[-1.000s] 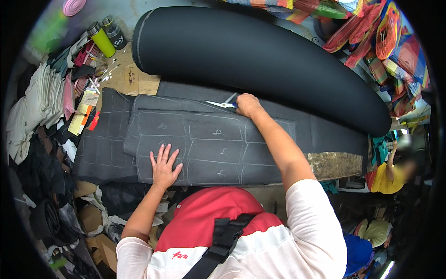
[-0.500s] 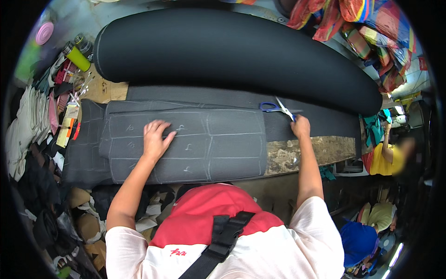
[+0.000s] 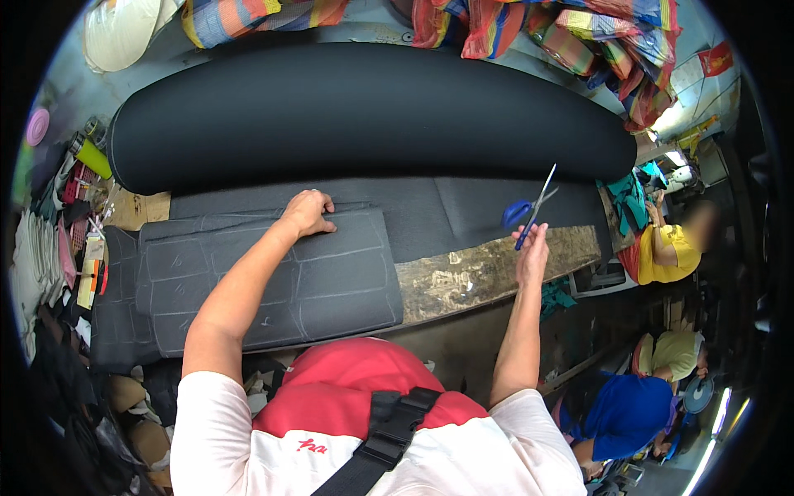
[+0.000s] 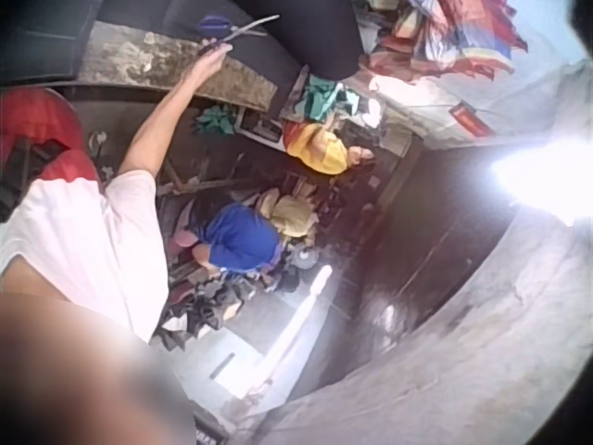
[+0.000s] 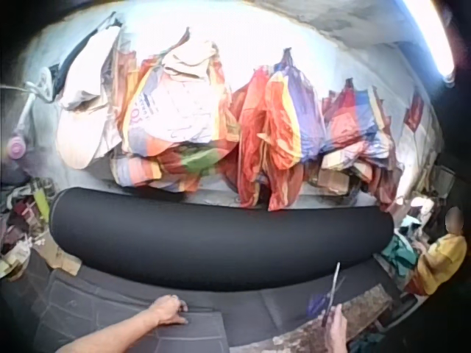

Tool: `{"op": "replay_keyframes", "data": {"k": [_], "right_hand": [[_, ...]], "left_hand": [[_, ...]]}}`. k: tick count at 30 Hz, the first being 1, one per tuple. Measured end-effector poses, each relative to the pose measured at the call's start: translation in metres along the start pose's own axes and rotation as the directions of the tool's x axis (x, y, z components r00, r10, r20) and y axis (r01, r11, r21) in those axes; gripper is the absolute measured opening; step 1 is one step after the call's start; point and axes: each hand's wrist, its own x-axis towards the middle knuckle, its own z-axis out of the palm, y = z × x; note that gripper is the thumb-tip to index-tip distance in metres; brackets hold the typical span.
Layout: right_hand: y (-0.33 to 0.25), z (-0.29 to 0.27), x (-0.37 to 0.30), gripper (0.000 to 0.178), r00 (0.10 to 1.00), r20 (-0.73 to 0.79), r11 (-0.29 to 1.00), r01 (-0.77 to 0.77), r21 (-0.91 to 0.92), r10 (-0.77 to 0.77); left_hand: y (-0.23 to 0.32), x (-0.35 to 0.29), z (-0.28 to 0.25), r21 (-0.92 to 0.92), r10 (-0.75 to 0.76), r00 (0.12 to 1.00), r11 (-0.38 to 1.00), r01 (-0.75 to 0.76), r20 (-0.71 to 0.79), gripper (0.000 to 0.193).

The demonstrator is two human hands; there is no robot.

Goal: The person marks a large roll of black fabric with a white marker, then uses scissors to cut along the marked lines. They separate the cut piece, fold it, and place it on the table. The person also handles a notebook and other fabric pieces during the process.

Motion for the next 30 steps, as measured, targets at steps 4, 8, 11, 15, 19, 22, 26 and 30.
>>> {"op": "replay_keyframes", "data": {"k": [4,8,11,15,19,22,26,30], "right_hand": [[-0.020,0.009,-0.004,0.037,0.982,0.179,0.997,0.040,0.060,-0.051],[-0.034,0.026,-0.016,0.035,0.902,0.420,0.980,0.013,0.196,-0.096],[-0.044,0.037,-0.021,0.034,0.857,0.514,0.998,0.003,-0.060,0.028],[-0.050,0.045,-0.020,0.033,0.658,0.673,0.929,-0.115,-0.352,0.337],[-0.056,0.053,-0.007,0.039,0.501,0.683,0.756,0.084,-0.649,0.531],[-0.063,0.065,0.009,0.046,0.461,0.651,0.592,0.287,-0.753,0.603],[-0.071,0.091,0.024,0.059,0.413,0.662,0.486,0.458,-0.744,0.625],[-0.075,0.125,0.031,0.059,0.341,0.656,0.435,0.534,-0.725,0.673]], "left_hand": [[0.012,0.014,0.003,-0.046,-0.037,0.996,0.998,0.041,0.078,0.043],[0.016,0.023,0.005,-0.007,0.013,0.992,1.000,-0.012,0.128,0.040],[0.017,0.026,0.002,-0.098,0.004,0.979,0.995,0.016,0.202,0.040],[0.020,0.028,-0.011,-0.269,0.015,0.924,0.958,0.096,0.381,0.041],[0.030,0.028,-0.025,-0.502,0.063,0.909,0.848,0.168,0.412,0.031],[0.042,0.032,-0.035,-0.514,0.072,0.913,0.843,0.160,0.401,0.028],[0.054,0.042,-0.051,-0.430,0.073,0.897,0.893,0.136,0.435,0.027],[0.062,0.049,-0.060,-0.392,0.114,0.879,0.916,0.088,0.464,0.023]]}}
